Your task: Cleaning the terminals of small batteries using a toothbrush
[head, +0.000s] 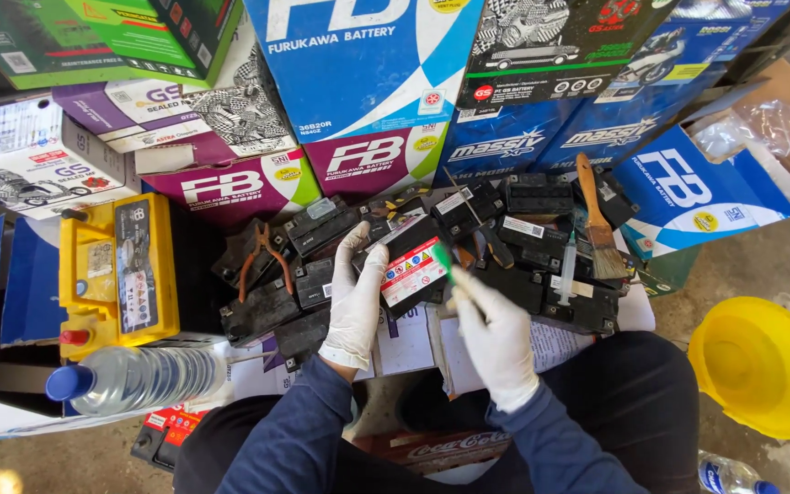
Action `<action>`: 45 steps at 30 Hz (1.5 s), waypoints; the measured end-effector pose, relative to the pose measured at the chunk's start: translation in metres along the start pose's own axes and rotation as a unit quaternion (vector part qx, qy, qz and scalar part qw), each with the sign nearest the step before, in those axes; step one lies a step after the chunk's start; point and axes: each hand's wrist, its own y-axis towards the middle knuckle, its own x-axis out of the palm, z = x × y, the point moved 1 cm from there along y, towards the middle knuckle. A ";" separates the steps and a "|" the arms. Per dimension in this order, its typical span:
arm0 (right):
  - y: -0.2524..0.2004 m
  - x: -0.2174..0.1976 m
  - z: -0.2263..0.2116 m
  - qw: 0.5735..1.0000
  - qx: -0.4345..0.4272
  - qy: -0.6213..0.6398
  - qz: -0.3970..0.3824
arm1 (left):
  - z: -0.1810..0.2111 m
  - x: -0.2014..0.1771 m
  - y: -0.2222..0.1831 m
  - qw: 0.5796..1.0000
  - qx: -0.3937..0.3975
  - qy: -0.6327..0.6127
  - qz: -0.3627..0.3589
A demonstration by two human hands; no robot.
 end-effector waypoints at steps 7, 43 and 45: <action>-0.012 0.004 0.007 0.998 0.000 -0.032 -0.055 | -0.001 0.006 -0.001 0.999 0.035 -0.032 0.001; 0.005 -0.009 -0.001 0.991 0.016 -0.100 -0.088 | -0.009 -0.015 0.003 0.844 0.344 0.350 -0.214; 0.008 -0.013 -0.002 0.989 0.032 -0.108 -0.097 | -0.004 -0.014 0.001 0.843 0.356 0.336 -0.222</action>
